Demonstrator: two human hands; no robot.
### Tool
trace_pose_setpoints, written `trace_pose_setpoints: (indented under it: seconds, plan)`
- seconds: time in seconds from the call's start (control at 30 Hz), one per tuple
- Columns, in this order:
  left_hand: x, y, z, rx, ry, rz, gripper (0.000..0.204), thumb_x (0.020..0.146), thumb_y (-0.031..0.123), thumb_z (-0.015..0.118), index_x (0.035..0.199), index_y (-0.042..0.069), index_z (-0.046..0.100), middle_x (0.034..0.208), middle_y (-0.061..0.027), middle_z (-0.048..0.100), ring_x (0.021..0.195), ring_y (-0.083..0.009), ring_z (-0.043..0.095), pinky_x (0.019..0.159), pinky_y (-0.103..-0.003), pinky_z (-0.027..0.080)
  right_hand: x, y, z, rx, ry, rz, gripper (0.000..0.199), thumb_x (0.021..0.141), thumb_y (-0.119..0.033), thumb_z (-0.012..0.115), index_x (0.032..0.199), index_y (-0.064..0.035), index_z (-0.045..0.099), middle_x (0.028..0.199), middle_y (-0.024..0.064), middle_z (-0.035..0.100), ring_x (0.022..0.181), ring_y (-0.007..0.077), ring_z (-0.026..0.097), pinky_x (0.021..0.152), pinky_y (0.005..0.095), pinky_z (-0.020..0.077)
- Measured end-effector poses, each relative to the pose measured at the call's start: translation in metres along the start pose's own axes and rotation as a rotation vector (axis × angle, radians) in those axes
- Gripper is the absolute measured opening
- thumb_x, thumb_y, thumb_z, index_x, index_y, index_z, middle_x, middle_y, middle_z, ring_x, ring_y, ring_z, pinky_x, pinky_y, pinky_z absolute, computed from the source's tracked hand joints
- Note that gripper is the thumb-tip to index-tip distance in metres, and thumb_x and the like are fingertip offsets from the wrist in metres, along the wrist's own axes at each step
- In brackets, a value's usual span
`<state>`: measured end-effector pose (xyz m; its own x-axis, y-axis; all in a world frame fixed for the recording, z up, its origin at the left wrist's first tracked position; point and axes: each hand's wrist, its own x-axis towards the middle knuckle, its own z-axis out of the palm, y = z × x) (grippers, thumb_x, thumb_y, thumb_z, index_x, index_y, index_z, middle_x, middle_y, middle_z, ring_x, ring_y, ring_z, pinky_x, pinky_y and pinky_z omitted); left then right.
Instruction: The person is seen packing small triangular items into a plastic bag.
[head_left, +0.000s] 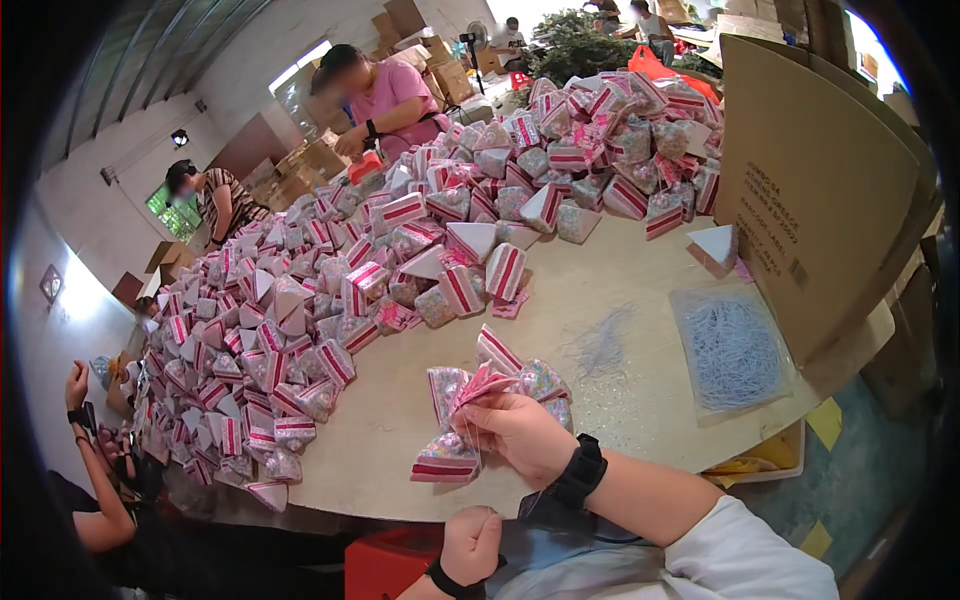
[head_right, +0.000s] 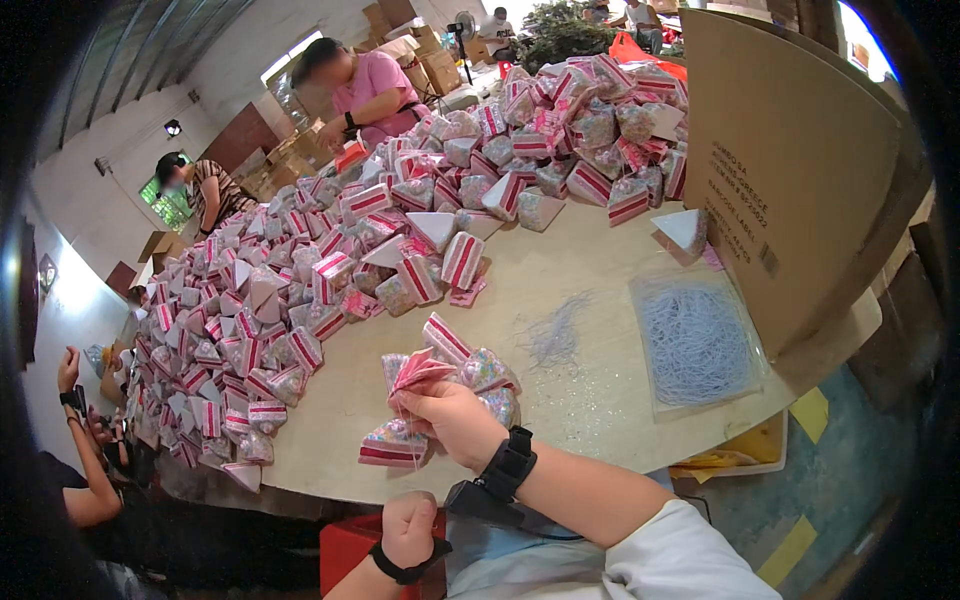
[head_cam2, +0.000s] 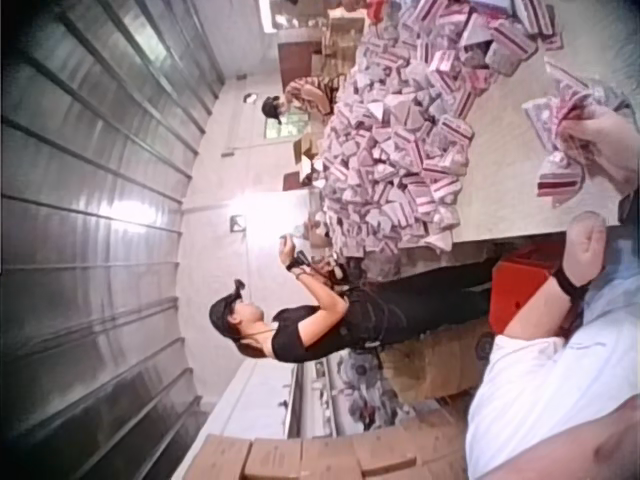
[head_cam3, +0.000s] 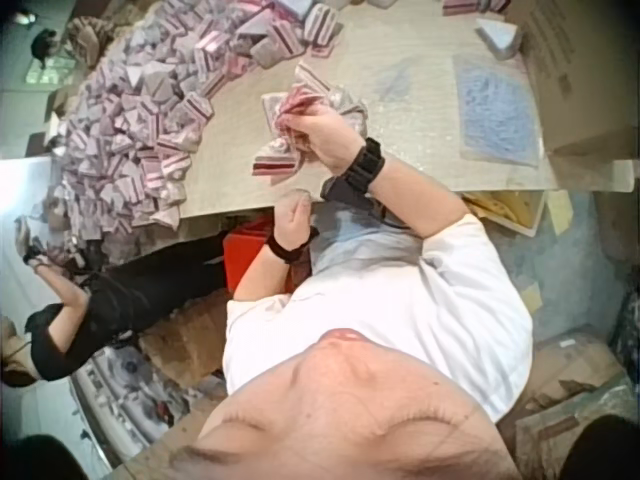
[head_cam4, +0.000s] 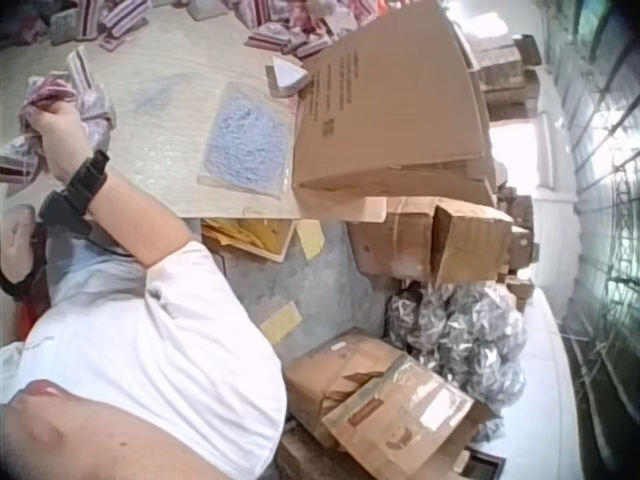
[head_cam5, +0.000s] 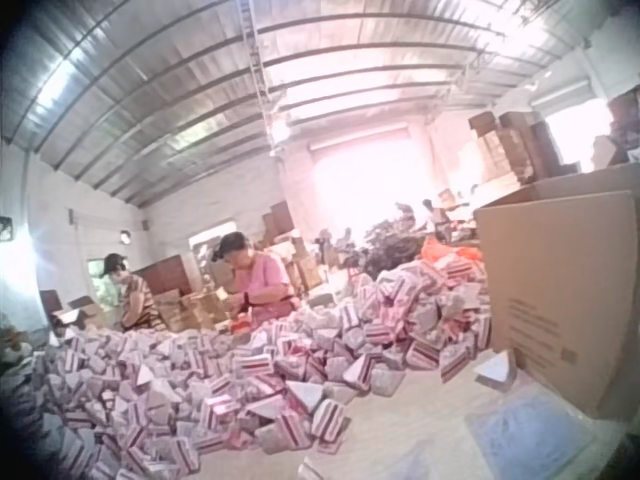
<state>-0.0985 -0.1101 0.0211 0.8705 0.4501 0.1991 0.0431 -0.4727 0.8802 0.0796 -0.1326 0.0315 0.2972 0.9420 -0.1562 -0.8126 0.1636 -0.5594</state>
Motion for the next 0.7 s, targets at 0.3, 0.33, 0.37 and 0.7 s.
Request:
trace_pose_setpoints:
  seconds: [0.3, 0.33, 0.37, 0.7]
  plan:
    - [-0.013, -0.027, -0.005, 0.268, 0.006, 0.107, 0.022, 0.082, 0.006, 0.048, 0.061, -0.001, 0.050, 0.055, -0.0159, 0.045, 0.053, -0.0301, 0.048, 0.051, -0.037, 0.036, -0.024, -0.015, 0.011, 0.085, -0.156, 0.194, 0.009, 0.093, -0.015, 0.049, 0.087, -0.0084, 0.051, 0.063, -0.0039, 0.039, 0.050, 0.0062, 0.035, 0.046, 0.0203, 0.0299]
    - [-0.014, -0.021, -0.006, 0.343, 0.020, 0.146, 0.019, 0.080, 0.007, 0.051, 0.063, -0.001, 0.053, 0.057, -0.0161, 0.048, 0.054, -0.0299, 0.050, 0.052, -0.037, 0.038, -0.028, -0.012, 0.014, 0.008, -0.165, 0.214, 0.007, 0.093, -0.015, 0.050, 0.089, -0.0096, 0.051, 0.061, -0.0056, 0.037, 0.049, 0.0042, 0.033, 0.044, 0.0200, 0.0283]
    - [-0.016, -0.022, -0.007, 0.384, 0.035, 0.179, 0.020, 0.081, 0.007, 0.051, 0.063, -0.001, 0.053, 0.058, -0.0157, 0.048, 0.055, -0.0295, 0.050, 0.052, -0.037, 0.038, -0.034, -0.014, 0.017, -0.070, -0.182, 0.257, 0.008, 0.093, -0.015, 0.050, 0.088, -0.0095, 0.051, 0.062, -0.0063, 0.036, 0.049, 0.0034, 0.032, 0.043, 0.0201, 0.0274]
    - [-0.002, -0.052, -0.020, 0.369, 0.111, 0.298, 0.025, 0.090, 0.016, 0.050, 0.069, 0.003, 0.056, 0.063, -0.0117, 0.055, 0.058, -0.0259, 0.053, 0.054, -0.033, 0.040, 0.003, -0.105, 0.031, -0.628, -0.078, -0.060, 0.019, 0.095, -0.019, 0.044, 0.090, -0.0064, 0.057, 0.061, -0.0036, 0.044, 0.048, 0.0062, 0.038, 0.042, 0.0227, 0.0295]
